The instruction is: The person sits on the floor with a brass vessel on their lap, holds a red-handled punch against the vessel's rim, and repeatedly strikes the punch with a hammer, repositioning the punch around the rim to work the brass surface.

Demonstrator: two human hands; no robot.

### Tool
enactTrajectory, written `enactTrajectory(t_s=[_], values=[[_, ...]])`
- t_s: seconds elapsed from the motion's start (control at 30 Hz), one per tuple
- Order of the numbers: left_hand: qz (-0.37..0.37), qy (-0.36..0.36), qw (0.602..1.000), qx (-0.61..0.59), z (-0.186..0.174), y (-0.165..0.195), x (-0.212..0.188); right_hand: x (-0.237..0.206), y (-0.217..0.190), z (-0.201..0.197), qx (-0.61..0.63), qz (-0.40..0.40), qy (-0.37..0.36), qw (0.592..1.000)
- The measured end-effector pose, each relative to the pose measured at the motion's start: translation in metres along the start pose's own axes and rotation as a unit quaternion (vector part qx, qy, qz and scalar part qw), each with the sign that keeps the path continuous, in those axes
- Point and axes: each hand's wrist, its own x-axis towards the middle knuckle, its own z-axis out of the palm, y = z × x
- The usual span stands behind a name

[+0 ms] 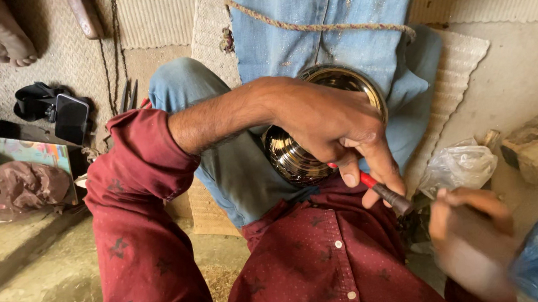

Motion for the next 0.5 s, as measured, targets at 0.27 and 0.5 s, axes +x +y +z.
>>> enactTrajectory(t_s=[0.27,0.5], values=[[-0.049,0.141,0.989,-0.014,0.006,-0.009,-0.005,0.001,0.041,0.015,-0.12,-0.13,0.011,0.984],[-0.071,0.249,0.953,-0.158,0.011,-0.015,-0.03,-0.022,0.081,0.014,-0.063,-0.022,0.007,0.998]])
